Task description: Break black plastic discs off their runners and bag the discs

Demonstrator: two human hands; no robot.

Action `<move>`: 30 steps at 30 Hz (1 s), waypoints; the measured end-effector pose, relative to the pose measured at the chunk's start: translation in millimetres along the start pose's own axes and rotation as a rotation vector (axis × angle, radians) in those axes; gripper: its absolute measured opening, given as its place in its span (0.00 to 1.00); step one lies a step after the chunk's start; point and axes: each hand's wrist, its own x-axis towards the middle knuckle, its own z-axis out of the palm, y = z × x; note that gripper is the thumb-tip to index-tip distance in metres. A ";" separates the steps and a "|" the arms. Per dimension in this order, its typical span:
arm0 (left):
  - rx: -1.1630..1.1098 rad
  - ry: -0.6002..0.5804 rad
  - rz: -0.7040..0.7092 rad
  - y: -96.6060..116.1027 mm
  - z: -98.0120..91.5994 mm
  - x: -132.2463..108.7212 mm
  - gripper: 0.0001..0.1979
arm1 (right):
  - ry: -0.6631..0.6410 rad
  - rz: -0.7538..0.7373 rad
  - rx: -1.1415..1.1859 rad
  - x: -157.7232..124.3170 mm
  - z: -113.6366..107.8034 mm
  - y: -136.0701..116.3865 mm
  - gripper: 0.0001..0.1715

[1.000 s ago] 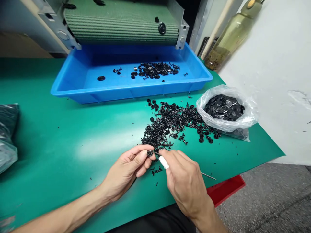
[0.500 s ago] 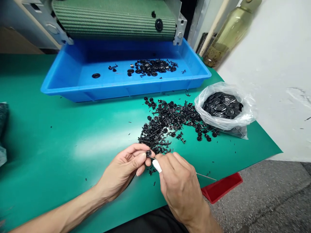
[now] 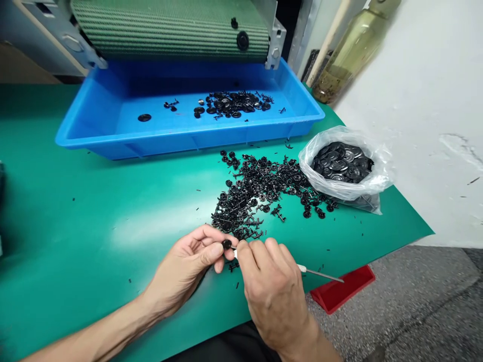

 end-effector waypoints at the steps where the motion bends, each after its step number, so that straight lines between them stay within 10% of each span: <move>1: 0.010 0.018 0.002 0.3 1.3 -0.7 0.07 | 0.014 0.000 -0.017 -0.9 1.7 -2.0 0.15; 13: 0.007 0.248 -0.040 3.7 7.5 -1.5 0.10 | 0.032 0.355 0.275 -5.6 22.7 0.8 0.17; 23: -0.073 0.196 -0.044 10.4 3.0 -5.8 0.06 | -0.304 0.344 0.278 19.5 15.3 11.5 0.12; 30: -0.008 0.212 -0.068 13.8 -2.8 -13.9 0.07 | -0.233 0.305 0.193 18.9 14.2 7.9 0.13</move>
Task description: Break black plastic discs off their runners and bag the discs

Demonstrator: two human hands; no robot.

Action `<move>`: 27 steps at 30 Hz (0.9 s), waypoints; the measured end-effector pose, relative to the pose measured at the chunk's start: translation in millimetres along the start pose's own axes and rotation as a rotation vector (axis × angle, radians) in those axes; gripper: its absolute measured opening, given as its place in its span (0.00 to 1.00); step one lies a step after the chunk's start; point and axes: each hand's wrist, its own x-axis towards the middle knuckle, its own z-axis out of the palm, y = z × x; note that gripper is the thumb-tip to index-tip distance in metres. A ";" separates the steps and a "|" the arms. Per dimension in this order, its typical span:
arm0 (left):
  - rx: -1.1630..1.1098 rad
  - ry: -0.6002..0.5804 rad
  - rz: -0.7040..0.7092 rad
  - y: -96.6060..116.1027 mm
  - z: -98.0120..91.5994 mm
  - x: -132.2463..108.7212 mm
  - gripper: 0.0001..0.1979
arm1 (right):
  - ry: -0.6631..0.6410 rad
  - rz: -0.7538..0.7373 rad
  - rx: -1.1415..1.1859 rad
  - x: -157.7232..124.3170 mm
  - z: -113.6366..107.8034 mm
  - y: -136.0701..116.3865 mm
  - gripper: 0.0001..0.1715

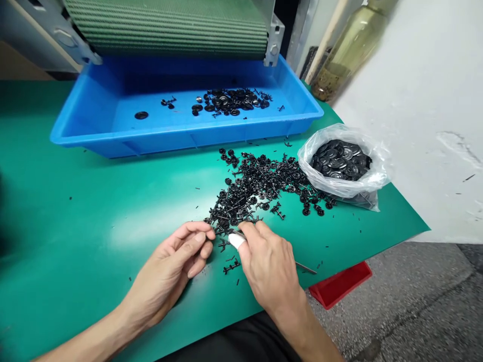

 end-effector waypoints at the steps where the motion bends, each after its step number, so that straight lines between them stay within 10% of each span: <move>1: -0.006 -0.002 0.001 0.3 -0.9 -0.5 0.06 | 0.005 -0.013 -0.035 0.2 0.9 -1.7 0.13; 18: 0.016 -0.095 -0.020 -0.5 -8.1 2.0 0.13 | -0.057 -0.197 0.283 -11.1 -10.4 -13.3 0.24; 27: 0.036 -0.090 -0.002 -2.7 -8.7 2.6 0.11 | 0.153 -0.358 0.022 -21.0 -0.4 -8.6 0.16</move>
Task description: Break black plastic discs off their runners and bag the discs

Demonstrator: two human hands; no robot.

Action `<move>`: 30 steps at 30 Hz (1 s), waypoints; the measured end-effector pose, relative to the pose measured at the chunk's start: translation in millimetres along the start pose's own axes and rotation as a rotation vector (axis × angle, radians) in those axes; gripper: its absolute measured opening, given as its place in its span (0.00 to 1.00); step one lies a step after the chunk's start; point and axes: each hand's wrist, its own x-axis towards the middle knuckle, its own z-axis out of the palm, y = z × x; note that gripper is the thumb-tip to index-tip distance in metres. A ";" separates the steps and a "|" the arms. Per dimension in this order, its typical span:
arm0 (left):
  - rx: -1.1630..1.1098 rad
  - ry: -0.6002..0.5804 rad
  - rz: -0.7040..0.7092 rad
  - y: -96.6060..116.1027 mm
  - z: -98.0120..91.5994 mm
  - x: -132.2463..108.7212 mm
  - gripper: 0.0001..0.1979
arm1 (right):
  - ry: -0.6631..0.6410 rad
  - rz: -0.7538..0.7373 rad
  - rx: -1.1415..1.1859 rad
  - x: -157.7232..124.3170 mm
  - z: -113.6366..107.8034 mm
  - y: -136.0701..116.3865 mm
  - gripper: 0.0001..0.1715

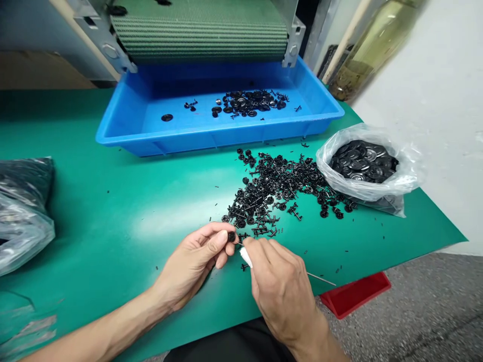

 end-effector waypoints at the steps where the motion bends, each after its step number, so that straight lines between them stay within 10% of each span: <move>1: 0.014 0.001 0.001 -0.3 0.0 0.0 0.12 | 0.000 -0.014 -0.024 1.6 -0.6 -1.0 0.17; 16: 0.220 -0.038 0.053 3.2 0.7 -1.8 0.14 | -0.047 -0.073 -0.276 5.4 -1.0 -7.5 0.16; 30: 0.075 0.118 0.181 -6.1 6.5 1.0 0.09 | 0.034 0.338 -0.049 15.8 17.0 10.8 0.14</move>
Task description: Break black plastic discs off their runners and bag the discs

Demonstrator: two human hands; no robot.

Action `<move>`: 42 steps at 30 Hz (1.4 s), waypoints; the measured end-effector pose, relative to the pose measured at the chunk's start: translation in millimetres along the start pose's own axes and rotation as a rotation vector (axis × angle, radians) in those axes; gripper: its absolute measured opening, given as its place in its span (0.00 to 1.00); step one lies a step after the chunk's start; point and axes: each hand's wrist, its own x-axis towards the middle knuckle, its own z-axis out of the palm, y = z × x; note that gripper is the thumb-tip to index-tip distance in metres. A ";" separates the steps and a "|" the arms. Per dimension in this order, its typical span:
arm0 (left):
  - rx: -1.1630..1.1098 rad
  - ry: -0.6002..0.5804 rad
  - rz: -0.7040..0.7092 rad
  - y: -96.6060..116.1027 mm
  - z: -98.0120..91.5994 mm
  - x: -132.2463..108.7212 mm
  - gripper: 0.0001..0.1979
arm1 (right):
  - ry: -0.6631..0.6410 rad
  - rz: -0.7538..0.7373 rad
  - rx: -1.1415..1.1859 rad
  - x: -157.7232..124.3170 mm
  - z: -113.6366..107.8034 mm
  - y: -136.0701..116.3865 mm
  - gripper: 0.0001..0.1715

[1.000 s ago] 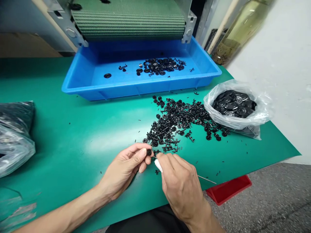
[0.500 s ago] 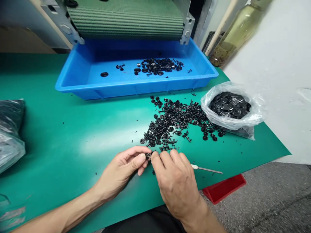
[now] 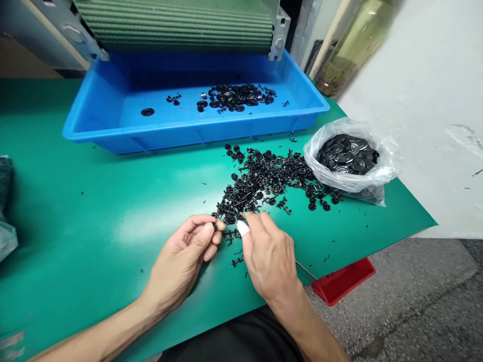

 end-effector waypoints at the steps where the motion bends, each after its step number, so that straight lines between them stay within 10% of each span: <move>1: -0.022 -0.012 -0.003 0.5 0.3 0.0 0.08 | -0.009 0.000 -0.024 3.6 -0.2 0.5 0.13; 8: -0.100 -0.053 -0.021 -1.3 -4.0 -0.7 0.06 | -0.125 -0.029 -0.176 17.2 -2.0 -8.9 0.12; 21: -0.081 -0.229 -0.163 3.7 -7.5 5.2 0.13 | -0.161 -0.182 0.299 -2.2 -21.7 -12.1 0.19; 42: -0.216 -0.216 -0.169 2.6 -12.9 8.7 0.10 | -0.080 -0.306 0.048 -14.7 -24.1 -8.7 0.14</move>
